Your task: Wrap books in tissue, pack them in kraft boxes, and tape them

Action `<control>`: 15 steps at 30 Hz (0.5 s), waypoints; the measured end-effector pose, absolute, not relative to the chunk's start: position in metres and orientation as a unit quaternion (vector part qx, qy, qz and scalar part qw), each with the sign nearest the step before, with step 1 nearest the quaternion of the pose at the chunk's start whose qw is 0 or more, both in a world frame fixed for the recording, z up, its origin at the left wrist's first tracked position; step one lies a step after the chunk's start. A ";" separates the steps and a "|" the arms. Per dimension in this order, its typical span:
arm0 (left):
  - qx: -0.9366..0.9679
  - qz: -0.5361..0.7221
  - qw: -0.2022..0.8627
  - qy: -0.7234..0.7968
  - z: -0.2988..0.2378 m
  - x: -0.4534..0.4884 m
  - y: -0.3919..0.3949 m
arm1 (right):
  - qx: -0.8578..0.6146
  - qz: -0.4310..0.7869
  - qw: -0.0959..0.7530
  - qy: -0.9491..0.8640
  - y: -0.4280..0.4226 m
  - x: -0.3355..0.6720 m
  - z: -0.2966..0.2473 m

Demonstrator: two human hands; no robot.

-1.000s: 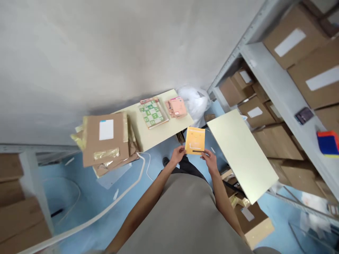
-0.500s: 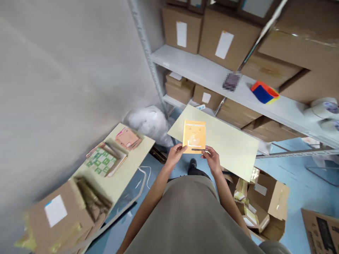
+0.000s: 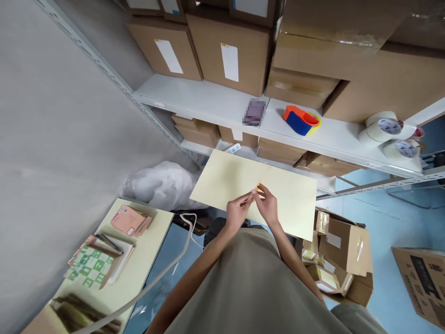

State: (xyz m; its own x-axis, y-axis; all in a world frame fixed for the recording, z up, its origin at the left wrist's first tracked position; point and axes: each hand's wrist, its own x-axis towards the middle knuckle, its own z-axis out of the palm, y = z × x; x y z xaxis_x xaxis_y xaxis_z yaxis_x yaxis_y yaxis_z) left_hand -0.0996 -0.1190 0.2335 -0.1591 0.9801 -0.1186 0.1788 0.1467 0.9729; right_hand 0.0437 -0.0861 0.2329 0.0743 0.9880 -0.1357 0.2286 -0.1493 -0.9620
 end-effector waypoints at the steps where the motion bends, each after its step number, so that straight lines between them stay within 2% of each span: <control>1: 0.507 0.435 0.424 0.611 0.235 -0.094 -0.120 | -0.614 0.456 0.413 -0.495 -0.084 0.042 0.232; 6: 0.594 0.390 0.378 0.593 0.231 -0.093 -0.120 | -0.627 0.430 0.400 -0.512 -0.073 0.050 0.224; 9: 0.544 0.419 0.368 0.627 0.229 -0.112 -0.111 | -0.572 0.499 0.415 -0.502 -0.067 0.058 0.231; 15: 0.401 0.461 0.495 0.618 0.240 -0.155 -0.095 | -0.477 0.657 0.407 -0.419 -0.064 0.067 0.255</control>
